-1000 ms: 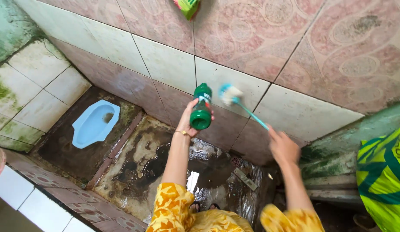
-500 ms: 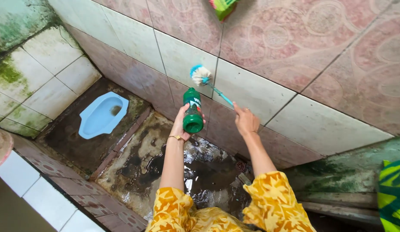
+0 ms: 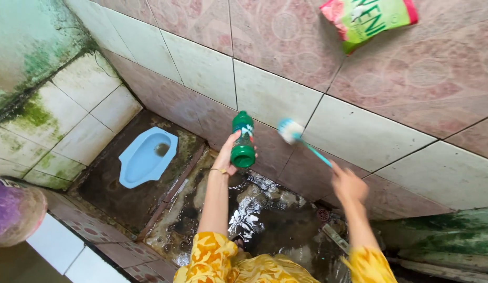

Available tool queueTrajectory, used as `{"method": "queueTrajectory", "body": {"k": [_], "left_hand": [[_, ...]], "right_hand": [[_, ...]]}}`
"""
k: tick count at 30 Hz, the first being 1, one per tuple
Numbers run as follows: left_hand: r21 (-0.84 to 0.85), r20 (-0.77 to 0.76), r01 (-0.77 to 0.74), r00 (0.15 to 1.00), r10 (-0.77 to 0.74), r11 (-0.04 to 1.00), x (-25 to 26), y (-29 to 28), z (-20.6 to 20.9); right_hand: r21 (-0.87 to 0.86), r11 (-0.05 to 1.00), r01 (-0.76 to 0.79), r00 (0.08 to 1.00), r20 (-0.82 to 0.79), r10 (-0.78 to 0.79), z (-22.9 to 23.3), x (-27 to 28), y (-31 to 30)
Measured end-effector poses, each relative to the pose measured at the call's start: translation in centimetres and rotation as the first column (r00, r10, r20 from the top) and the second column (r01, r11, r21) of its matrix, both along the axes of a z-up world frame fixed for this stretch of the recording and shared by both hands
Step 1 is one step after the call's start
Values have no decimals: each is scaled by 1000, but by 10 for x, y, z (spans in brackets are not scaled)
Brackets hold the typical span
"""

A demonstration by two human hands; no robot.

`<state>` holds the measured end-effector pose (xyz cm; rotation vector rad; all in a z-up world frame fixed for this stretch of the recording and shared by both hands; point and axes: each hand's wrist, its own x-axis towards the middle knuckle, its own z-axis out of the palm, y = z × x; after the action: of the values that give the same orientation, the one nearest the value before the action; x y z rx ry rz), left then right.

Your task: Cleaning the floor and wall tiles of a bathroom with a brush and cleaning liquid.

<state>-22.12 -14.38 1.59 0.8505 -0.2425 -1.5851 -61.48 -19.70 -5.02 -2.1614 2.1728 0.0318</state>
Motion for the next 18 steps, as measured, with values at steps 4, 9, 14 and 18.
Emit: {"method": "queueTrajectory", "body": {"k": [4, 9, 14, 18], "left_hand": [[-42, 8, 73, 997, -72, 996, -5, -19, 37], [-141, -59, 99, 992, -108, 985, 36, -34, 24], [-118, -62, 78, 994, -86, 990, 81, -40, -7], [-37, -58, 54, 997, -56, 998, 78, -51, -3]], "right_hand": [[-77, 966, -247, 968, 31, 250, 2, 137, -56], [-175, 984, -46, 988, 135, 70, 5, 71, 18], [-123, 978, 170, 985, 46, -166, -62, -40, 78], [-40, 996, 78, 997, -19, -79, -28, 33, 32]]}}
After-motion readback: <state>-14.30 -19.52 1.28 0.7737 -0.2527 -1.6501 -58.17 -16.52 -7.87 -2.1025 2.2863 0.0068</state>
